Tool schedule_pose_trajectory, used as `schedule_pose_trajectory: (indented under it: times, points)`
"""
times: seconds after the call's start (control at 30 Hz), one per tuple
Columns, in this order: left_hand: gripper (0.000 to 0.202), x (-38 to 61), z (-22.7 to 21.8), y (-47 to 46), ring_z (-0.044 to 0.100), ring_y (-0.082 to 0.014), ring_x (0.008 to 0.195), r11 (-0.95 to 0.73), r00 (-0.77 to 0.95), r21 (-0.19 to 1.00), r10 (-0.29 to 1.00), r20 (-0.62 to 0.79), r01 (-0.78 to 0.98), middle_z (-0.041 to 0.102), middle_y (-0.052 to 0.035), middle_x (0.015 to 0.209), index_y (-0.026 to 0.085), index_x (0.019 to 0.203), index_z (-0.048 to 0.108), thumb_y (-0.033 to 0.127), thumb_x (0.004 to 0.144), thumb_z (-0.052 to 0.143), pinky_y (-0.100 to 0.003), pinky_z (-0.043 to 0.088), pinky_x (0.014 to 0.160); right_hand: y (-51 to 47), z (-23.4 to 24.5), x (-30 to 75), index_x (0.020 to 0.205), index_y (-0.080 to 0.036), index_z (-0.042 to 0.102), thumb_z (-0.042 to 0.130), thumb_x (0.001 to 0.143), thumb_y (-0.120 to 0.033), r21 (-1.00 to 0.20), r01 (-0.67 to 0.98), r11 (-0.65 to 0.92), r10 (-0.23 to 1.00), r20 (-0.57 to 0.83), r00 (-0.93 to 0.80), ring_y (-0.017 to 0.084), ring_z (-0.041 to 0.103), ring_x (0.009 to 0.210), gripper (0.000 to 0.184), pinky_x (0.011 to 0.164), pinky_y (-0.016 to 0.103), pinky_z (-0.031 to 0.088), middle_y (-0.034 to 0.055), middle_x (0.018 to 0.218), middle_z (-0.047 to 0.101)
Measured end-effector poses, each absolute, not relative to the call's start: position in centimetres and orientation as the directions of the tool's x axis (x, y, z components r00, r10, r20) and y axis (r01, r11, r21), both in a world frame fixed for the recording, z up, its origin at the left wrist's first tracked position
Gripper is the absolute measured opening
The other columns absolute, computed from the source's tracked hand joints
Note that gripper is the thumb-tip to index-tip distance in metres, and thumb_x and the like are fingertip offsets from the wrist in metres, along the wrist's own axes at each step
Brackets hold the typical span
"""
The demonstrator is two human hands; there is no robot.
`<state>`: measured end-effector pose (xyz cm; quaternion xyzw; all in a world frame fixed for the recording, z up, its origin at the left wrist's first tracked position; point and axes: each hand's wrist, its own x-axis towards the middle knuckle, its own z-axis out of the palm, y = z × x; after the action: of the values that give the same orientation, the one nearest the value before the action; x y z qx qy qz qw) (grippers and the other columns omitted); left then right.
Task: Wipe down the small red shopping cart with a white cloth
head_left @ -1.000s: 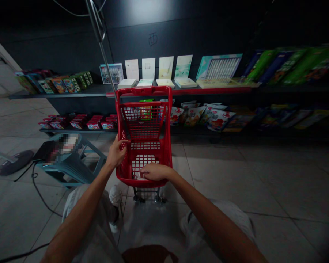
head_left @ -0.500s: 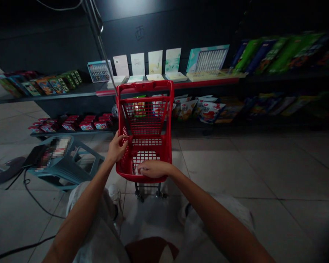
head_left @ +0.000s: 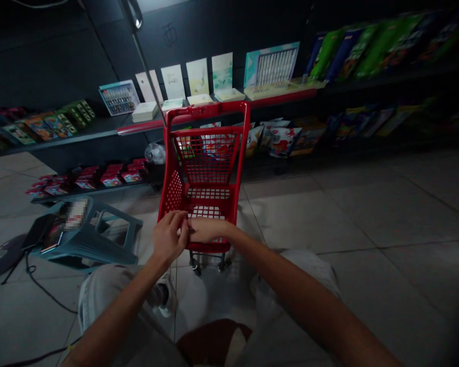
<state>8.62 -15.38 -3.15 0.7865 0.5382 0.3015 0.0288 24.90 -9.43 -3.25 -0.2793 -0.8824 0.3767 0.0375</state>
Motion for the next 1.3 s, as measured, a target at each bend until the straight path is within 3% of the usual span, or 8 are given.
schedule_pose_trajectory:
  times: [0.1,0.3,0.43,0.67,0.8,0.97,1.13,1.3]
  points:
    - [0.035,8.0,-4.4,-15.3,0.069,-0.021,0.096,-0.413,0.276,0.348,0.883,0.381,0.842,0.072,-0.007,0.113,0.023,0.12,0.069,0.031,0.102,0.04,-0.031,0.054,0.085,-9.5,-3.4,23.8,0.091,-0.009,0.068,0.057,0.089,-0.016,-0.664,0.47,0.582,0.548,-0.107,-0.83,0.013,0.051,0.064,0.013,0.06,0.024,0.039,0.008,0.083,0.072]
    - [0.042,5.3,-4.7,-13.4,0.07,-0.0231,0.101,-0.351,0.201,0.337,0.891,0.407,0.874,0.068,-0.0094,0.125,0.023,0.135,0.06,0.032,0.097,0.046,-0.031,0.054,0.083,-10.1,-1.9,22.1,0.113,-0.008,0.068,0.053,0.098,-0.025,-0.63,0.561,0.537,0.69,-0.053,-0.722,0.019,0.065,0.078,0.027,0.068,0.026,0.046,0.0158,0.106,0.075]
    - [0.048,3.5,-4.5,-12.3,0.07,-0.0224,0.098,-0.409,0.298,0.324,0.891,0.342,0.853,0.07,-0.0065,0.125,0.023,0.135,0.061,0.024,0.088,0.049,-0.031,0.054,0.082,-11.3,-0.3,23.0,0.108,-0.005,0.074,0.046,0.101,-0.025,-0.418,0.664,0.62,0.65,-0.201,-0.733,0.028,0.071,0.101,0.035,0.087,0.033,0.051,0.0239,0.113,0.074]
    - [0.032,1.6,-3.8,-10.8,0.07,-0.0202,0.085,-0.543,0.521,0.246,0.84,0.154,0.803,0.076,-0.0041,0.092,0.022,0.102,0.072,0.02,0.088,0.044,-0.03,0.049,0.079,-12.8,2.2,25.4,0.114,-0.009,0.076,0.04,0.101,-0.026,-0.174,0.759,0.628,0.724,-0.229,-0.651,0.033,0.071,0.111,0.042,0.092,0.042,0.055,0.0194,0.118,0.075]
    - [0.024,1.1,-3.0,-9.7,0.067,-0.0197,0.086,-0.65,0.655,0.22,0.753,0.064,0.727,0.073,-0.0046,0.089,0.022,0.08,0.065,0.017,0.087,0.042,-0.031,0.047,0.079,-12.5,2.6,25.6,0.113,-0.011,0.078,0.038,0.102,-0.028,-0.097,0.773,0.627,0.742,-0.228,-0.631,0.033,0.07,0.112,0.045,0.097,0.046,0.053,0.0187,0.118,0.075]
    - [0.024,0.5,-3.0,-8.4,0.064,-0.0191,0.082,-0.665,0.67,0.191,0.741,0.05,0.722,0.068,-0.0048,0.082,0.022,0.069,0.053,0.018,0.089,0.04,-0.031,0.044,0.078,-11.4,2.9,25.8,0.114,-0.014,0.079,0.04,0.102,-0.035,-0.049,0.78,0.624,0.76,-0.193,-0.62,0.035,0.066,0.121,0.045,0.102,0.05,0.049,0.0179,0.125,0.073]
    - [0.021,0.5,-3.0,-7.5,0.063,-0.0187,0.081,-0.642,0.649,0.179,0.76,0.02,0.746,0.069,-0.0042,0.081,0.022,0.066,0.051,0.017,0.085,0.044,-0.031,0.044,0.077,-8.6,3.7,24.4,0.124,-0.011,0.075,0.047,0.099,-0.056,-0.07,0.783,0.619,0.674,-0.464,-0.575,0.037,0.068,0.117,0.058,0.095,0.047,0.052,0.0213,0.124,0.073]
    - [0.019,-0.4,-2.9,-6.5,0.063,-0.0186,0.079,-0.642,0.648,0.19,0.761,0.034,0.743,0.068,-0.0037,0.078,0.022,0.065,0.052,0.018,0.082,0.045,-0.031,0.044,0.076,-6.4,4.1,22.5,0.112,-0.008,0.078,0.053,0.095,-0.037,-0.141,0.655,0.743,0.462,-0.599,-0.654,0.029,0.073,0.092,0.042,0.08,0.038,0.053,0.0186,0.104,0.077]
